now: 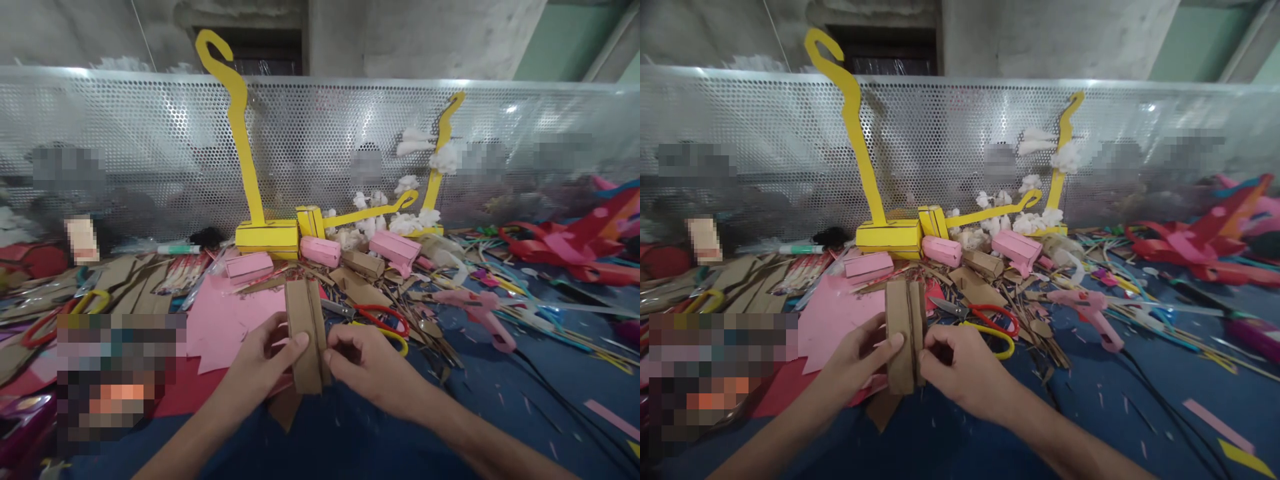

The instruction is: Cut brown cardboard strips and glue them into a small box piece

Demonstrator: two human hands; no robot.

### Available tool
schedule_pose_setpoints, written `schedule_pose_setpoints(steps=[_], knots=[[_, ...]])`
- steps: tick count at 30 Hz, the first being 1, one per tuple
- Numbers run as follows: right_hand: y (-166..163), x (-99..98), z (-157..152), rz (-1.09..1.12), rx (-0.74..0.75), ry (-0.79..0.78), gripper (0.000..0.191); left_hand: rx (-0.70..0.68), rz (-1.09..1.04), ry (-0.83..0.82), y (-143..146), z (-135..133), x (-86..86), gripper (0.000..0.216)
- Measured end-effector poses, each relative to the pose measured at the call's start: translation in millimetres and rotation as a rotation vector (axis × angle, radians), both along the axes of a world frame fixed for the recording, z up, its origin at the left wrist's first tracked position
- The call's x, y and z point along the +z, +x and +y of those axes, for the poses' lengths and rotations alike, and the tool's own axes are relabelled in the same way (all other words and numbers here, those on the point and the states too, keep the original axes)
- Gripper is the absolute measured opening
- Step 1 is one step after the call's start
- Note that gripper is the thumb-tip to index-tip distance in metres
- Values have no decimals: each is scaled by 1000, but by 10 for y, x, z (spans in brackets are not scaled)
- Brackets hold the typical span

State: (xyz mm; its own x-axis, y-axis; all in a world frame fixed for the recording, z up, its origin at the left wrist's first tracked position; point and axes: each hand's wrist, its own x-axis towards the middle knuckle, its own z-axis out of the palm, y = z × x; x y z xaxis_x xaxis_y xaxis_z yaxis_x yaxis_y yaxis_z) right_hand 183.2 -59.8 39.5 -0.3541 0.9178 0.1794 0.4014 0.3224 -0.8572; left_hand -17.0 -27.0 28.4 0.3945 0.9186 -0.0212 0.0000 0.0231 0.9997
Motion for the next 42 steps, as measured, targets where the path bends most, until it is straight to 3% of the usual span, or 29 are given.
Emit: schedule_pose_setpoints(steps=[3, 8, 24, 42], knots=[[-5, 16, -3, 15, 14, 1, 20, 49, -29, 20, -3, 11, 20, 47], [-10, 38, 2, 108, -22, 0, 24, 20, -20, 37, 4, -22, 31, 45], [-37, 51, -10, -23, -29, 124, 31, 24, -7, 36, 35, -90, 25, 59], [-53, 93, -39, 119, -129, 247, 14, 20, -86, 187, 89, -166, 31, 52]])
